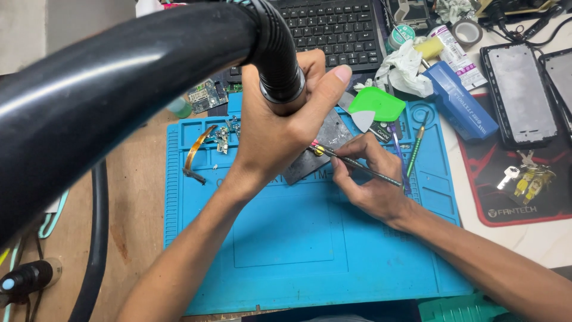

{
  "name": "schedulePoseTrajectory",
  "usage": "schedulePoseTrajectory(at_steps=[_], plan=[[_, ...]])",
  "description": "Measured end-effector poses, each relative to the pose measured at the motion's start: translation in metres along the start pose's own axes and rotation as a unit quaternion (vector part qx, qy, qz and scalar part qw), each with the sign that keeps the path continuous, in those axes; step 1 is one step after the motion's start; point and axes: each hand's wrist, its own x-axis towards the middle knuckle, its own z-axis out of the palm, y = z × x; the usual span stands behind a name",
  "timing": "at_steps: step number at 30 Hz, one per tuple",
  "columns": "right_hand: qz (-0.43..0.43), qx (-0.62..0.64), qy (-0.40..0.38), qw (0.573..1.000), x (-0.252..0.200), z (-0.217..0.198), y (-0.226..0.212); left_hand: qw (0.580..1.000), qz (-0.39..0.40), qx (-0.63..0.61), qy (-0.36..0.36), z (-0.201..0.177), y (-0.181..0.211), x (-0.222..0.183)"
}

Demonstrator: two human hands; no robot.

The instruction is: Repairing a small electronic circuit board using a heat gun, tweezers, and cleaning materials.

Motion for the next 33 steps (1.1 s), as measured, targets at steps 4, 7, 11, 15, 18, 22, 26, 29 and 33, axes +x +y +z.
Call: schedulePoseTrajectory(at_steps=[4,7,11,15,18,22,26,29,33], plan=[[0.001,0.016,0.005,1.000,-0.001,-0.001,0.001,1.000,0.002,-0.012,0.004,-0.004,0.004,0.002],[-0.026,0.022,0.022,0.999,-0.003,-0.001,0.005,0.999,-0.012,-0.043,0.018,-0.005,0.009,0.001],[-0.040,0.063,0.046,0.996,-0.004,-0.002,0.006,0.994,-0.001,-0.085,0.070,-0.005,0.016,-0.002],[-0.056,0.064,0.063,0.994,-0.006,-0.004,0.008,0.987,0.032,-0.081,0.137,-0.010,0.031,-0.004],[-0.065,0.059,0.061,0.994,-0.008,-0.005,0.006,0.978,0.045,-0.096,0.182,-0.025,0.040,-0.005],[-0.106,0.015,0.040,0.993,-0.009,-0.006,0.003,0.972,0.095,-0.109,0.183,-0.044,0.049,-0.023],[-0.200,0.000,0.003,0.980,-0.010,-0.005,0.000,0.941,0.090,-0.180,0.273,-0.057,0.073,-0.047],[-0.257,0.012,-0.061,0.964,-0.009,-0.002,-0.012,0.906,0.119,-0.214,0.346,-0.070,0.093,-0.062],[-0.318,0.012,-0.197,0.927,-0.004,0.008,-0.039,0.854,0.177,-0.249,0.420,-0.109,0.107,-0.078]])
